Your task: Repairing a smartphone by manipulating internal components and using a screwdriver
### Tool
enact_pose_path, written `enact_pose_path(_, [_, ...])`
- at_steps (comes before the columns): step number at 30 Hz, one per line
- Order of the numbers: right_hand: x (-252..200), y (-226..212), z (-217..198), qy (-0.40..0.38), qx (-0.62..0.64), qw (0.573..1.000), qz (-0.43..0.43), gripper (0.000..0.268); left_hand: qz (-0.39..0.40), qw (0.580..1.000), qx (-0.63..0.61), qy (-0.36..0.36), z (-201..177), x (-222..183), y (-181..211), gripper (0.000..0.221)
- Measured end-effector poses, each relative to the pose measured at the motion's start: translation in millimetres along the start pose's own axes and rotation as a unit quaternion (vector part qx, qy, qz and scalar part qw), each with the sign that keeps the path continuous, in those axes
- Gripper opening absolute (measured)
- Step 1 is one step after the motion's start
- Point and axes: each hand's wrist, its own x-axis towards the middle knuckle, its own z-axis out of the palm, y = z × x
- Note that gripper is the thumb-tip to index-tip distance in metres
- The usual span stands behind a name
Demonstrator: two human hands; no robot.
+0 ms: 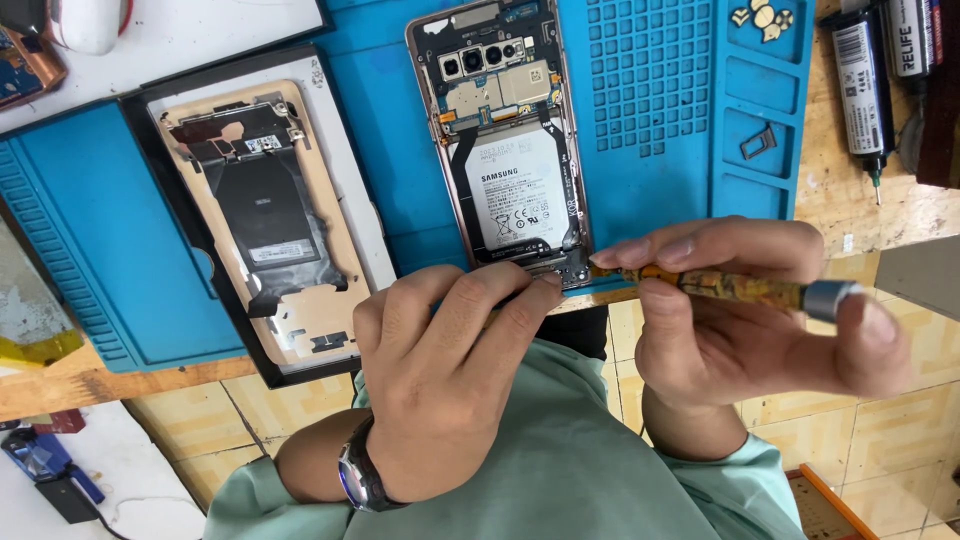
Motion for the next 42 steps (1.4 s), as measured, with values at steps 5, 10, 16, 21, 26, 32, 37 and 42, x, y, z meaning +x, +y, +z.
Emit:
enact_pose_path(5, [-2,1,-4,-0.04,-0.011,0.997,-0.067,0.069,0.01,1.0,0.003,0.0,0,-2,-1,0.015])
enact_pose_path(10, [7,0,-12,-0.112,0.02,0.987,-0.115,0.063,0.006,1.0,0.015,0.002,0,-3,1,0.013])
enact_pose_path(16, [5,17,-22,-0.129,0.079,0.982,-0.111,0.047,-0.02,1.0,0.02,0.005,-2,-2,8,0.01])
enact_pose_path(21, [10,9,-20,-0.167,0.12,0.971,-0.119,0.014,-0.009,0.995,-0.074,-0.063,0,-6,13,0.055])
enact_pose_path(26, [10,15,-4,-0.008,0.112,0.974,-0.197,0.023,0.067,0.934,-0.347,-0.049,18,-9,19,0.049])
enact_pose_path(32, [3,4,0,-0.009,0.03,0.977,-0.212,0.022,-0.022,0.948,-0.315,0.035,36,-1,25,0.049])
enact_pose_path(37, [7,9,1,0.022,0.038,0.975,-0.216,0.032,-0.014,0.93,-0.367,0.011,33,-39,36,0.041])
enact_pose_path(42, [3,9,0,0.023,0.05,0.974,-0.219,0.037,-0.034,0.934,-0.336,0.117,27,-41,32,0.044])
